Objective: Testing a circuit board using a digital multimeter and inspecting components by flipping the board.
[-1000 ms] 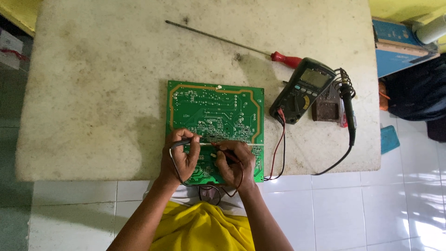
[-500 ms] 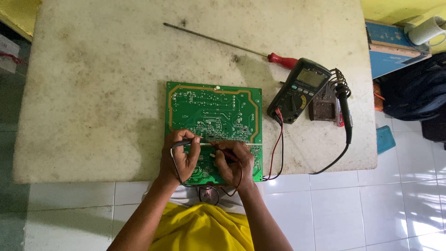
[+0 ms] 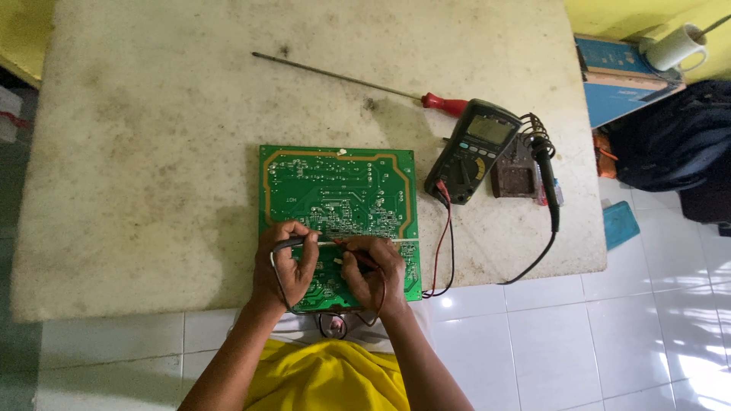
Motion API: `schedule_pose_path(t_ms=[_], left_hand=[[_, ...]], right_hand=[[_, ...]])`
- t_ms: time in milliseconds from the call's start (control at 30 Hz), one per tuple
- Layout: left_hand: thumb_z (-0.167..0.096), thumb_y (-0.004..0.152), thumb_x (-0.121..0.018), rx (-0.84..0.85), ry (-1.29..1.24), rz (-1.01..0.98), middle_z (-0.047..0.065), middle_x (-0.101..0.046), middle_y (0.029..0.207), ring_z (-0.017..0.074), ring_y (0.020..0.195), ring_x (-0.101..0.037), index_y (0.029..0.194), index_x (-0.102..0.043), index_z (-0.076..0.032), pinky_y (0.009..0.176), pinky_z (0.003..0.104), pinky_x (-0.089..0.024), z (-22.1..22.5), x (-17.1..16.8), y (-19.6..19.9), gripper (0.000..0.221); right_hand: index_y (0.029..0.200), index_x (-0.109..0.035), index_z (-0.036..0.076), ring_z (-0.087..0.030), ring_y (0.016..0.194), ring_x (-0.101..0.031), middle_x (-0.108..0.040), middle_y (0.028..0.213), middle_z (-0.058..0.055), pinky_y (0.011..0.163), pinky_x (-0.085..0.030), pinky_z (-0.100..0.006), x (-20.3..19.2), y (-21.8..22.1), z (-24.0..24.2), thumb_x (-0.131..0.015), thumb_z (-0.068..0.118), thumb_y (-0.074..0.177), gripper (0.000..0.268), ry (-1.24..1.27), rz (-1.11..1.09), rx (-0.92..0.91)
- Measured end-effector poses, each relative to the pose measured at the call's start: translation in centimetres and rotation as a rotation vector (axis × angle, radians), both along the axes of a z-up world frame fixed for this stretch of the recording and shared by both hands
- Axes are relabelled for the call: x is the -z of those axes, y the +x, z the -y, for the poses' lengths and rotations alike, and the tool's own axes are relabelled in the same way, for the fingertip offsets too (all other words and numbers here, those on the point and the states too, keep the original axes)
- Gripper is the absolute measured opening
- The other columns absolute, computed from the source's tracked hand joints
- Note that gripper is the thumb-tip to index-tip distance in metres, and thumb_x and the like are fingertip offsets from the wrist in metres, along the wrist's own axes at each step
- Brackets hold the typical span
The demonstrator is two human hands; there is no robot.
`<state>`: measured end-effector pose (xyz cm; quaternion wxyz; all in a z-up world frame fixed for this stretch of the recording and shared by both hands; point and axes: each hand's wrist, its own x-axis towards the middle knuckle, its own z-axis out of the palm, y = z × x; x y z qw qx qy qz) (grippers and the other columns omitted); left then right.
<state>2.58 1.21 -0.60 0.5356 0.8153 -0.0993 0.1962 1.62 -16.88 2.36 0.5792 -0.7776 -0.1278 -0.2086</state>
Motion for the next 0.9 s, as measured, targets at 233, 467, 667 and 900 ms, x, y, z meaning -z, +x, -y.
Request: schedule_pose_path(t_ms=[233,467,667,900], left_hand=[[-0.021,0.101,-0.064,0.005,0.050,0.037,0.013,-0.075,0.077,0.0336,0.074,-0.078,0.092,-0.058,-0.007,0.070,0.039,-0.062,-0.1,-0.8,0.1,0.018],[-0.020,0.100,-0.063,-0.016,0.108,0.013,0.014,-0.070,0.080,0.0336,0.075,-0.072,0.095,-0.057,-0.005,0.069,0.042,-0.057,0.0,0.9,0.0,0.018],[-0.023,0.101,-0.061,-0.060,0.157,-0.041,0.011,-0.074,0.092,0.0313,0.086,-0.069,0.099,-0.056,-0.006,0.080,0.044,-0.052,0.3,0.7,-0.3,0.018],[-0.021,0.101,-0.062,-0.053,0.154,-0.032,0.012,-0.073,0.091,0.0294,0.086,-0.072,0.101,-0.057,-0.006,0.078,0.042,-0.055,0.1,1.4,-0.4,0.016]], right_hand=[[0.093,-0.076,0.012,-0.032,0.076,-0.071,-0.079,0.088,-0.012,0.068,-0.058,-0.038,0.3,0.0,0.5,-0.077,0.014,0.085,0.008,-0.034,0.023,-0.005],[0.092,-0.074,0.010,-0.025,0.079,-0.070,-0.078,0.092,-0.008,0.073,-0.055,-0.033,-1.6,-0.4,0.4,-0.072,0.012,0.085,0.007,-0.079,-0.008,0.004],[0.094,-0.069,0.006,-0.021,0.081,-0.068,-0.077,0.097,-0.008,0.075,-0.054,-0.034,-1.7,-0.5,0.6,-0.065,0.011,0.088,0.008,-0.167,-0.044,-0.038],[0.095,-0.070,0.008,-0.021,0.087,-0.069,-0.078,0.099,-0.006,0.078,-0.056,-0.034,-1.4,-0.5,0.7,-0.067,0.011,0.086,0.010,-0.190,-0.064,-0.024]])
